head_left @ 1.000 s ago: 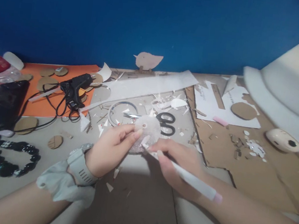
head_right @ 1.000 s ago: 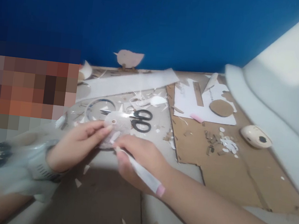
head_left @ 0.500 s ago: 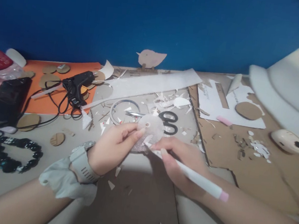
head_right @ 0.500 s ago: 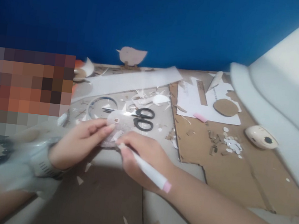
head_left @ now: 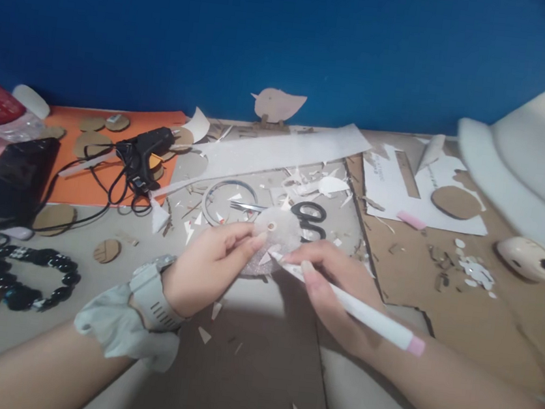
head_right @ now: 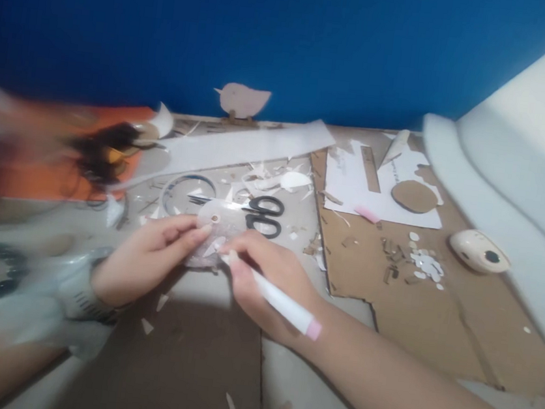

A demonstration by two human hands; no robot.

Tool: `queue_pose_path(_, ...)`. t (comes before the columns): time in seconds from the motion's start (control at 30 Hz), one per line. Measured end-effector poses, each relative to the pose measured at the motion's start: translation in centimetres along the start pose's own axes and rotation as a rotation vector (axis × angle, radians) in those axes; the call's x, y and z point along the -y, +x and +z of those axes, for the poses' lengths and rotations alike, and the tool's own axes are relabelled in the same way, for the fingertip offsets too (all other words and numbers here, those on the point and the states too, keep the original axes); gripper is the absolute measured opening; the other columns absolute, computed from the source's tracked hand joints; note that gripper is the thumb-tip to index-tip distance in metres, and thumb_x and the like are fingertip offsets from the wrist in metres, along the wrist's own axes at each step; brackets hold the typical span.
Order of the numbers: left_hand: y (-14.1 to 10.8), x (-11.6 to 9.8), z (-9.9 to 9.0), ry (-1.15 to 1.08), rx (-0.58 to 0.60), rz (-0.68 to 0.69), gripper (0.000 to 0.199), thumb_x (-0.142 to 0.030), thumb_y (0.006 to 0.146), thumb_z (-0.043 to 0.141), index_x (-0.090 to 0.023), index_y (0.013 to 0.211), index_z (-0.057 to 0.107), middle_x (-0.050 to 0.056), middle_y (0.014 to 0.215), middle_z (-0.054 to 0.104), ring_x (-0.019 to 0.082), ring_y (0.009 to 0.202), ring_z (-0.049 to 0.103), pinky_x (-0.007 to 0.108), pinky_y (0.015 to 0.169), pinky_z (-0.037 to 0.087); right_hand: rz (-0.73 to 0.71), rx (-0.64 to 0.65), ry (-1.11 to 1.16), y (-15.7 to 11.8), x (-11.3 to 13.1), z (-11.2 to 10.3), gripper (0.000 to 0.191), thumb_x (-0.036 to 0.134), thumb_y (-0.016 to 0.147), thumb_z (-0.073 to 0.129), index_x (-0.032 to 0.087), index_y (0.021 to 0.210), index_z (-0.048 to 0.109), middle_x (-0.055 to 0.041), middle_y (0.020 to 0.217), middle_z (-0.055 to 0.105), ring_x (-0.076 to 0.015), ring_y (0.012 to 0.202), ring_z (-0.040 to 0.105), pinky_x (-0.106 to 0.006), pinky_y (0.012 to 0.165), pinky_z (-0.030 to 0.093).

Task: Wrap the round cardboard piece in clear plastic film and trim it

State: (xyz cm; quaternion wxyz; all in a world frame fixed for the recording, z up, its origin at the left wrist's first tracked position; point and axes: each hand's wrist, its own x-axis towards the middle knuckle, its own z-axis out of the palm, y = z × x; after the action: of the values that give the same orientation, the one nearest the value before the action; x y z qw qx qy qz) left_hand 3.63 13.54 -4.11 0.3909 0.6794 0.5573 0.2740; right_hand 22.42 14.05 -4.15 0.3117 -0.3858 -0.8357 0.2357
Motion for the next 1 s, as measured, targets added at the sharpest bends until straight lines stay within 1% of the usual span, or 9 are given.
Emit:
queue_pose_path(0.13,-0.04,-0.13,-0.08,0.0,-0.002,0.014,0.029,-0.033,0.091,0.04,-0.017,0.069,0.049,-0.005,0.062,0.045,0.01,0.062,0.045,0.02,0.06,0.035,-0.104,0.02,0.032,-0.03,0.1,0.08,0.017,0.015,0.08,0.042,0.022,0.083,0.057,0.0002,0.076,0.068,-0.0139,0.066,0.065,-0.022,0.06,0.048)
queue_pose_path(0.23,-0.02,-0.2,-0.11,-0.001,-0.005,0.011,0.03,-0.033,0.091,0.04,-0.018,0.066,0.047,-0.005,0.06,0.042,0.01,0.06,0.043,0.02,0.058,0.035,-0.063,-0.03,0.024,-0.08,0.04,0.13,0.017,0.015,0.081,0.042,0.022,0.082,0.057,-0.0001,0.076,0.068,-0.0143,0.065,0.064,-0.023,0.059,0.047)
queue_pose_path(0.3,0.01,-0.19,-0.1,-0.006,-0.004,0.018,0.03,-0.033,0.091,0.04,-0.018,0.066,0.046,-0.005,0.06,0.042,0.01,0.06,0.044,0.02,0.058,0.035,-0.069,-0.013,0.031,-0.12,-0.04,0.12,0.017,0.016,0.08,0.042,0.022,0.083,0.058,-0.0004,0.076,0.068,-0.0145,0.066,0.065,-0.023,0.059,0.048)
queue_pose_path(0.37,0.05,-0.16,-0.09,-0.024,-0.003,0.031,0.029,-0.033,0.092,0.04,-0.018,0.068,0.048,-0.005,0.063,0.046,0.01,0.063,0.046,0.02,0.061,0.036,-0.095,0.024,0.044,-0.13,-0.1,0.06,0.017,0.015,0.08,0.042,0.022,0.083,0.058,-0.0006,0.076,0.068,-0.0147,0.067,0.065,-0.023,0.06,0.049)
queue_pose_path(0.5,0.1,-0.16,-0.09,-0.047,-0.014,0.018,0.026,-0.032,0.092,0.041,-0.017,0.073,0.053,-0.005,0.065,0.05,0.01,0.064,0.047,0.018,0.061,0.036,-0.003,-0.039,0.004,-0.1,-0.08,-0.12,0.016,0.016,0.081,0.042,0.022,0.083,0.057,0.0001,0.074,0.067,-0.0144,0.063,0.065,-0.023,0.055,0.047)
queue_pose_path(0.63,0.07,-0.23,-0.14,-0.089,-0.018,0.009,0.025,-0.031,0.091,0.043,-0.017,0.074,0.056,-0.005,0.067,0.054,0.009,0.065,0.049,0.018,0.063,0.037,-0.047,0.009,0.028,-0.1,0.05,-0.16,0.016,0.015,0.08,0.043,0.023,0.082,0.057,0.0009,0.076,0.068,-0.0144,0.066,0.065,-0.023,0.059,0.048)
queue_pose_path(0.73,0.03,-0.19,-0.21,-0.114,-0.03,-0.006,0.025,-0.032,0.091,0.042,-0.017,0.079,0.058,-0.004,0.071,0.058,0.01,0.067,0.05,0.018,0.064,0.038,0.013,-0.044,0.063,-0.1,0.11,-0.2,0.016,0.015,0.081,0.043,0.023,0.081,0.057,0.0011,0.071,0.067,-0.0133,0.06,0.063,-0.022,0.053,0.046)
queue_pose_path(0.87,0.01,-0.12,-0.25,-0.115,-0.044,0.0,0.025,-0.033,0.091,0.043,-0.017,0.079,0.059,-0.003,0.071,0.057,0.011,0.068,0.05,0.018,0.064,0.038,-0.078,-0.027,0.138,-0.14,0.17,-0.24,0.017,0.013,0.079,0.043,0.022,0.078,0.057,0.0008,0.071,0.067,-0.0133,0.061,0.063,-0.022,0.055,0.047)
queue_pose_path(1.0,0.0,-0.13,-0.17,-0.125,-0.04,0.012,0.026,-0.032,0.091,0.042,-0.017,0.079,0.059,-0.003,0.071,0.058,0.012,0.069,0.051,0.019,0.065,0.039,0.068,-0.062,0.083,-0.16,0.13,-0.21,0.016,0.018,0.083,0.042,0.022,0.085,0.057,-0.0007,0.075,0.066,-0.015,0.063,0.063,-0.025,0.056,0.048)
